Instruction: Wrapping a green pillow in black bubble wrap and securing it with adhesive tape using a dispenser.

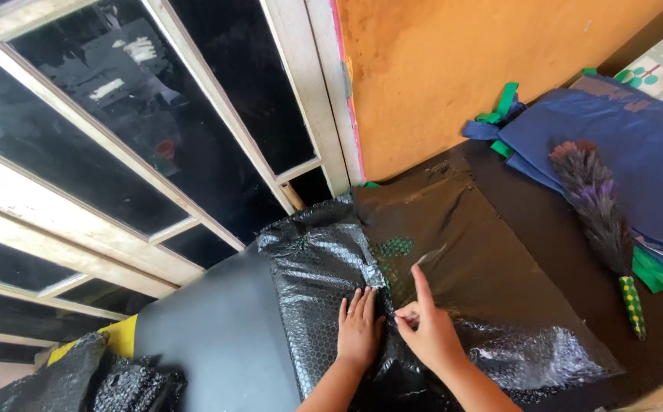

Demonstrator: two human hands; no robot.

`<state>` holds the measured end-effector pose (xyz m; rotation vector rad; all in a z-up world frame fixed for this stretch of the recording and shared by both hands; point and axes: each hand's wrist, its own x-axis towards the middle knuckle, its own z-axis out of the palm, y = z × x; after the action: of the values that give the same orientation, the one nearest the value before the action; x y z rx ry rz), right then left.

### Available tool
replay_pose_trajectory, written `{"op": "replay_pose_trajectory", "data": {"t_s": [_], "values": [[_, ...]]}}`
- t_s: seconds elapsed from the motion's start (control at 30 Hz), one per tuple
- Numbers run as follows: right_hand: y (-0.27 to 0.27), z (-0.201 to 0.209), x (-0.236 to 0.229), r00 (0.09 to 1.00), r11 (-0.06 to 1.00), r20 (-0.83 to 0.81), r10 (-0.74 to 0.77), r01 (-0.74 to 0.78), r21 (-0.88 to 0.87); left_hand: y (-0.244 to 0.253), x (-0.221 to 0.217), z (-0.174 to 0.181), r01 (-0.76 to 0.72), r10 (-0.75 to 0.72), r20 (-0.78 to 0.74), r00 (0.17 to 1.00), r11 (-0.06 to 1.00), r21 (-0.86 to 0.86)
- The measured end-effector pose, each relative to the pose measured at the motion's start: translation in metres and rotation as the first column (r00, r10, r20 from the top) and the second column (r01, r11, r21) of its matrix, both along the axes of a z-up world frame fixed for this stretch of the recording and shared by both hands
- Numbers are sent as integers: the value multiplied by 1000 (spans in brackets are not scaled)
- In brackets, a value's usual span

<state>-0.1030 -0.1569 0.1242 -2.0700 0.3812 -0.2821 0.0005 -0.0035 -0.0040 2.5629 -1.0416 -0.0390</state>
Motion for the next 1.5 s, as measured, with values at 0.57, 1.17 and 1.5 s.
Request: {"op": "replay_pose_trajectory", "data": {"t_s": [0.57,1.17,1.5], "values": [[3,-65,9,990,996,-112,85,-87,-19,-2,8,14,89,-99,33,994,970,226],[-9,-86,78,922,292,-241,-304,331,898,0,4,12,46,-44,-12,999,980,193],[-7,-84,73,937,462,-221,-271,328,824,4,4,2,95,-107,97,990,988,120]]}}
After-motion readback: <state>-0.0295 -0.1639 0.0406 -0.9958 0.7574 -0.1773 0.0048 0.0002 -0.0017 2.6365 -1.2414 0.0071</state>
